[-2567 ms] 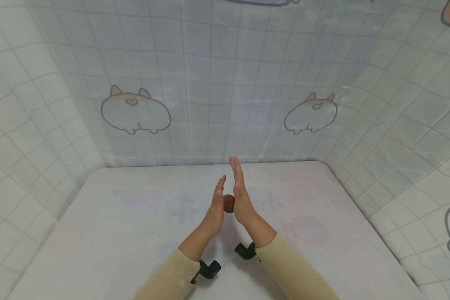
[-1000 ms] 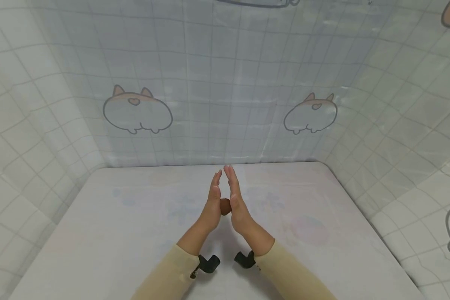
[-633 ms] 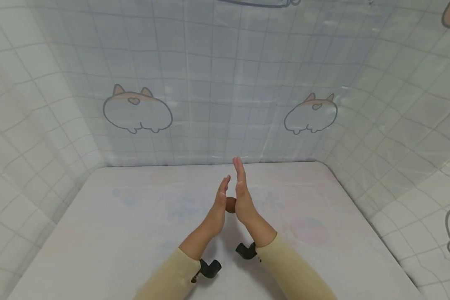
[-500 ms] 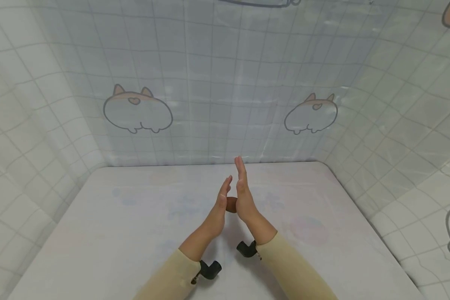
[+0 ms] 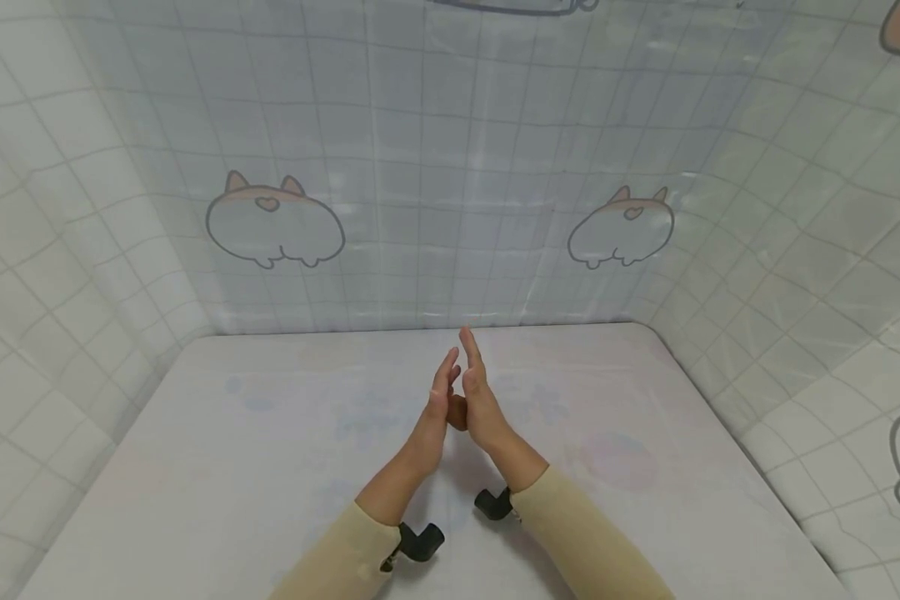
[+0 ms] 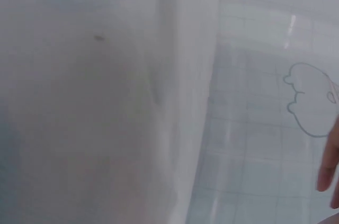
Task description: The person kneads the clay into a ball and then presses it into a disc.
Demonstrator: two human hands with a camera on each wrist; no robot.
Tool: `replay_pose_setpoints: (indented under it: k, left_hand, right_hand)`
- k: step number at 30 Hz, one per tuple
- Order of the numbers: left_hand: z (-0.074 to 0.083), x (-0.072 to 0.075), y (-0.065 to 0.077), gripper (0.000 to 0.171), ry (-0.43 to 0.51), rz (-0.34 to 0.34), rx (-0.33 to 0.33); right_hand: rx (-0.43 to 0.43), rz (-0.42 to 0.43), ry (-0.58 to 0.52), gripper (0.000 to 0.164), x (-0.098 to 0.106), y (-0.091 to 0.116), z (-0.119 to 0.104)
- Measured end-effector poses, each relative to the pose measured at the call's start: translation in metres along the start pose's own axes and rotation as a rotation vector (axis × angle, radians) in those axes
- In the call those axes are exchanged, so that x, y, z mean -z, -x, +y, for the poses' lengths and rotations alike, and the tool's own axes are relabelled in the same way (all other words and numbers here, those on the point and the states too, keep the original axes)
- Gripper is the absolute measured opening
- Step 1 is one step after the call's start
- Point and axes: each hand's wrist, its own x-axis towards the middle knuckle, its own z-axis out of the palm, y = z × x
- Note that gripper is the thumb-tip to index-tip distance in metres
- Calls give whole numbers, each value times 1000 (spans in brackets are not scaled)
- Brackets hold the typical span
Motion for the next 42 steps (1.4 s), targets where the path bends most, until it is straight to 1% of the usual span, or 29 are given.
replay_pose_setpoints:
  k: [2, 5, 9, 13, 15, 18, 25, 29, 31, 33, 36, 39, 42]
  left_hand:
    - [0, 0, -1, 91, 28, 12, -12]
    - [1, 0, -2, 91, 41, 36, -22]
    - [4, 0, -3, 91, 43, 93, -27]
    - [5, 3, -4, 90, 3, 161, -37]
    - [5, 5, -5, 89, -22, 188, -30]
    - [5, 7, -7, 90, -37, 218, -2]
    - [3, 12, -9, 88, -7, 264, 86]
    - [1, 15, -9, 86, -7, 271, 146]
    - [0, 16, -8, 80, -11, 265, 181]
    - [-1, 18, -8, 75, -6, 247, 216]
    - [-4, 19, -8, 68, -26, 213, 263]
    - [-8, 19, -7, 68, -69, 180, 301]
    - [-11, 18, -5, 71, -110, 159, 316]
  right_hand:
    - [-3, -36, -17, 91, -1, 3, 2]
    - [-4, -77, -26, 89, -3, 5, 6]
    - [10, -72, 32, 87, -6, 7, 7]
    - [50, -75, 89, 85, -11, 10, 2]
    - [75, -80, 113, 84, -13, 12, -1]
    - [107, -100, 111, 84, -16, 16, -5]
    - [167, -147, 130, 85, -25, 25, -9]
    - [205, -144, 164, 84, -30, 29, -11]
    - [217, -137, 171, 85, -31, 29, -12]
    - [229, -125, 166, 87, -31, 29, -13]
    - [239, -97, 159, 89, -30, 28, -17]
    - [256, -58, 171, 89, -28, 26, -21]
    - [266, -28, 200, 88, -25, 22, -24]
